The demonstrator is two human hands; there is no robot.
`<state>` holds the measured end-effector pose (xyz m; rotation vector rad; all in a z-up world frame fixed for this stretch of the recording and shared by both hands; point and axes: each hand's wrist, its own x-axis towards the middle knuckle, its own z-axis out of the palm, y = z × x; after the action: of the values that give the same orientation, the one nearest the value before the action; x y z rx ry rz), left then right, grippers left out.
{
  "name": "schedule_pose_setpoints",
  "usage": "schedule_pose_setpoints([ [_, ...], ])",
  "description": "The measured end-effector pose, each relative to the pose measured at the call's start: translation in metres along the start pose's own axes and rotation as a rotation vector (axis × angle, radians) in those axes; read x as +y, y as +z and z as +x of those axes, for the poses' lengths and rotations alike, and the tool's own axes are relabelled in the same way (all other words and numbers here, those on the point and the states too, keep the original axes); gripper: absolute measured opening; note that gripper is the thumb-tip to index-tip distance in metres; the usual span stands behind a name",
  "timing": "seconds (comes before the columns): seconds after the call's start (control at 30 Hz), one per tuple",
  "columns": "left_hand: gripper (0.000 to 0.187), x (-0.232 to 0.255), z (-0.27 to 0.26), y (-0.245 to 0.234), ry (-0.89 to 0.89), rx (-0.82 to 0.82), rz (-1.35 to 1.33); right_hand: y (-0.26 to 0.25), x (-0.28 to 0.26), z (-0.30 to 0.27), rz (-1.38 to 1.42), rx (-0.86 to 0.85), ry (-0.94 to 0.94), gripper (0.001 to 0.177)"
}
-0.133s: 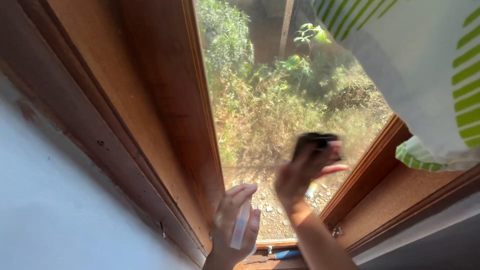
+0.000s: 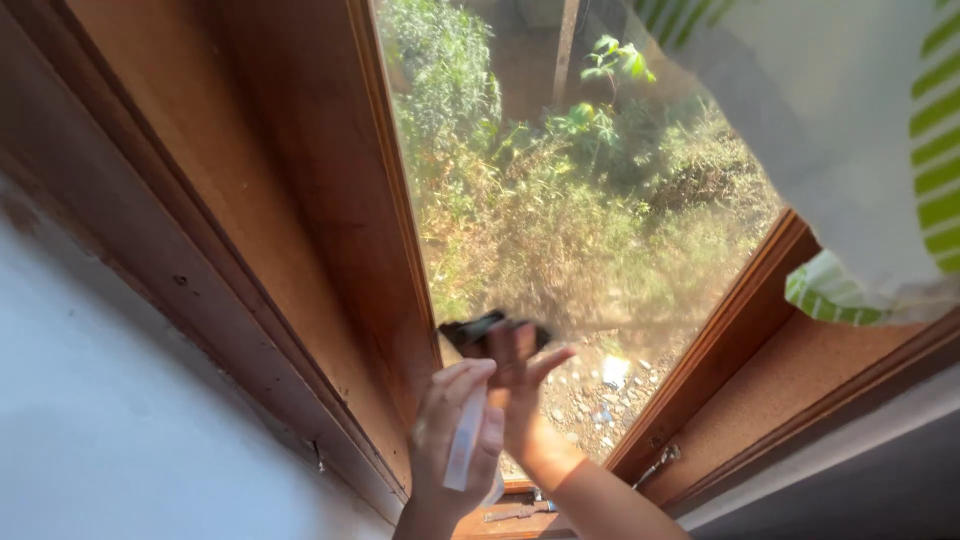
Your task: The person cleans a window by holding a spray bottle and wiping down the glass pane and wooden frame with a cloth.
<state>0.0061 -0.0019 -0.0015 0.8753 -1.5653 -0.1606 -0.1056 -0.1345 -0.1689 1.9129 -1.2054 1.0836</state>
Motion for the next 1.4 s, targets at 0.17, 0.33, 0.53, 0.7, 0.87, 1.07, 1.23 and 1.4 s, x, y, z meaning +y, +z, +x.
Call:
schedule_pose_setpoints([
  [0.17, 0.038, 0.000, -0.013, -0.003, -0.087, 0.006, -0.019, -0.013, 0.016, -0.077, 0.005, 0.003, -0.177, 0.031],
  [0.33, 0.038, -0.005, -0.020, -0.020, -0.041, 0.038, -0.046, -0.045, 0.095, -0.112, -0.269, -0.008, 0.213, 0.066],
  [0.53, 0.038, -0.017, -0.025, -0.015, -0.142, -0.016, -0.133, -0.052, 0.073, -0.028, 0.028, 0.328, 0.326, 0.062],
  [0.7, 0.039, -0.016, -0.022, -0.005, -0.156, -0.029, -0.159, -0.031, 0.022, 0.040, 0.453, 0.499, 0.289, 0.054],
  [0.87, 0.037, -0.011, -0.027, -0.007, -0.159, 0.015, -0.123, 0.006, -0.002, -0.045, 0.342, -0.175, -0.212, 0.052],
  [1.07, 0.038, -0.011, -0.025, -0.023, -0.115, 0.033, -0.058, 0.003, 0.051, -0.151, -0.085, -0.011, -0.359, 0.040],
  [1.23, 0.040, -0.025, -0.024, -0.025, -0.111, 0.008, -0.120, -0.043, 0.123, -0.123, -0.245, -0.035, 0.086, 0.026],
  [1.4, 0.040, -0.037, -0.021, -0.018, -0.144, -0.008, -0.149, -0.034, 0.099, 0.014, 0.253, 0.492, 0.122, 0.046],
])
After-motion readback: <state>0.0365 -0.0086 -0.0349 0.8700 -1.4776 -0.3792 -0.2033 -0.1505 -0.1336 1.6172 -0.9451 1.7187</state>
